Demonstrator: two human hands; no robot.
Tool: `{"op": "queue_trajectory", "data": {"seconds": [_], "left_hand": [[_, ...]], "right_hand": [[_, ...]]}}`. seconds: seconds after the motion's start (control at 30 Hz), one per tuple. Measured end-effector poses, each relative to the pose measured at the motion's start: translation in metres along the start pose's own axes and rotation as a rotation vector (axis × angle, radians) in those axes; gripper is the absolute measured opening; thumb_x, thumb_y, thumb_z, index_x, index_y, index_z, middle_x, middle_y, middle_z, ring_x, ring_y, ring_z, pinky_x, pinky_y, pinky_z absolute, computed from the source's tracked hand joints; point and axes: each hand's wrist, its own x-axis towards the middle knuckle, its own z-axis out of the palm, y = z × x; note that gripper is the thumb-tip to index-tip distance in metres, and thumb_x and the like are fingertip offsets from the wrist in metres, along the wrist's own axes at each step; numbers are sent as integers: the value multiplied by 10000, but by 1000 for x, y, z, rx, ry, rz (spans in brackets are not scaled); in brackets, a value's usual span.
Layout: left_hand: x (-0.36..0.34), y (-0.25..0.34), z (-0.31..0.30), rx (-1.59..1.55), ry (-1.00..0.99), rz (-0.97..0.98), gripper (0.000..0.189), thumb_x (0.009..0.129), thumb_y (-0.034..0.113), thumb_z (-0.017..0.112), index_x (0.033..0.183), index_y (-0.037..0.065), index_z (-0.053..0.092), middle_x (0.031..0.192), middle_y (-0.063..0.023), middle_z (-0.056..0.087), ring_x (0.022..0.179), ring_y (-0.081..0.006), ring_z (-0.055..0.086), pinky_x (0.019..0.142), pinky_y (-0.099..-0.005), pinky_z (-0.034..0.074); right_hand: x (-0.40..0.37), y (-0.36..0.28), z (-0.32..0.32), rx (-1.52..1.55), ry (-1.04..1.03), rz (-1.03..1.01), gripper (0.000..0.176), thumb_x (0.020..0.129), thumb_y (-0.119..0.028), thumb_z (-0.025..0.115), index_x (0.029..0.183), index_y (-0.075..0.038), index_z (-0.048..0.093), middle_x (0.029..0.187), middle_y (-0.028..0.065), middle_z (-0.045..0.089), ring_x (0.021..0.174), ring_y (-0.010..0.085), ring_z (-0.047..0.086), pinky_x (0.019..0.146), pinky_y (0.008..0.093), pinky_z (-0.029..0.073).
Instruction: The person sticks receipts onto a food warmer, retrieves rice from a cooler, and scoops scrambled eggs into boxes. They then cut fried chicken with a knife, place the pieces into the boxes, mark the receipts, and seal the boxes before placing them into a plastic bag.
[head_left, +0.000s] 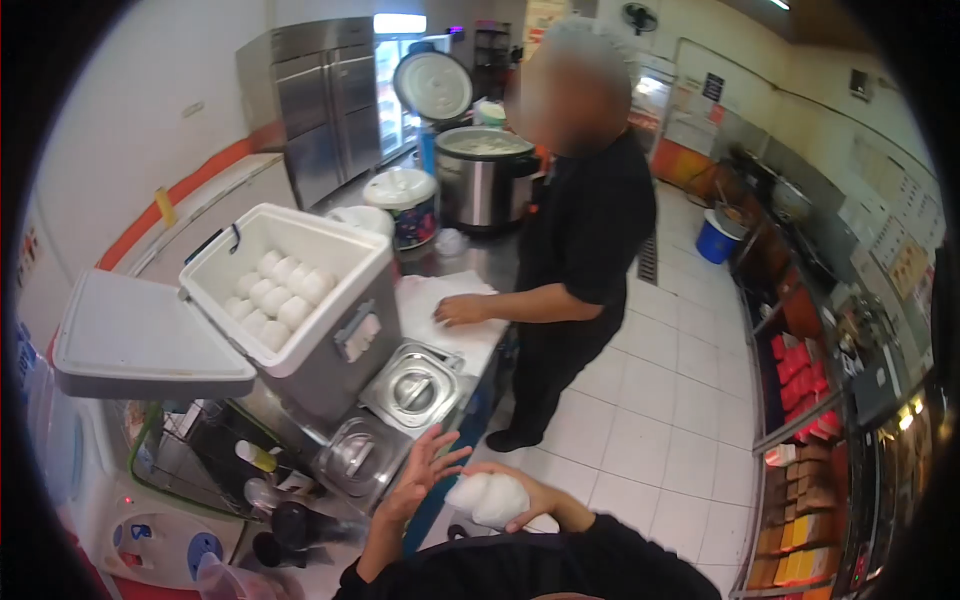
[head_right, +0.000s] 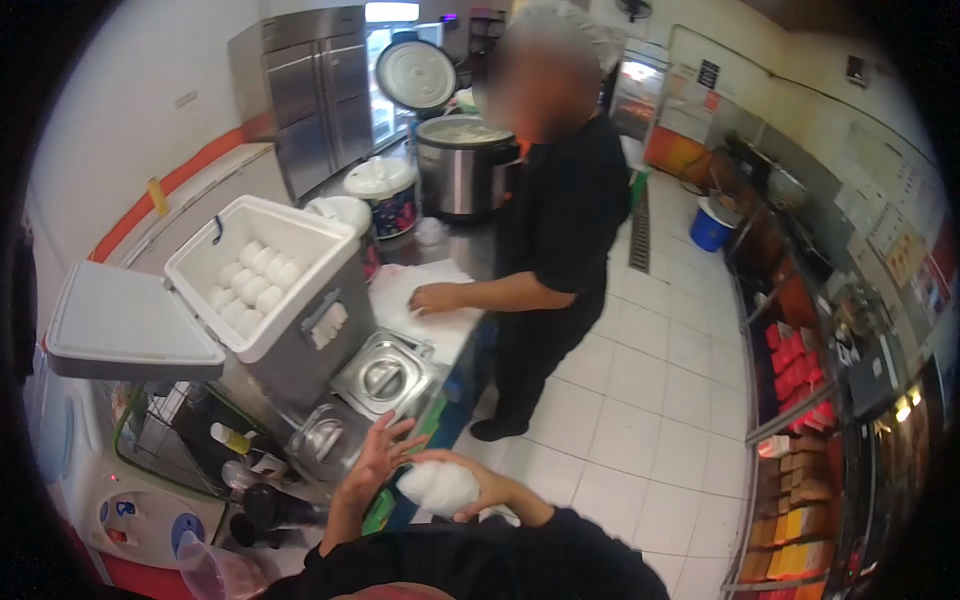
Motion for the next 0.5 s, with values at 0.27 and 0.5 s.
{"op": "queue_trajectory", "data": {"seconds": [0.27,0.5], "left_hand": [[8,-191,164,111,-288,-620,726,812,539,493,1380,150,262,1383,-91,334,1282,-236,316,1014,-398,243],[-79,-350,410,-98,-73,-928,457,880,481,396,1123,103,482,975,-97,573,918,-242,567,819,-358,450]], "right_hand": [[-277,104,60,291,932,-327,838,610,-260,784,1300,-43,362,1202,86,494,1125,194,473,941,319,384],[-472,100,142,-208,1664,1,722,673,-366,756,1238,-54,432,1108,134,549,1028,230,537,870,338,436]]}}
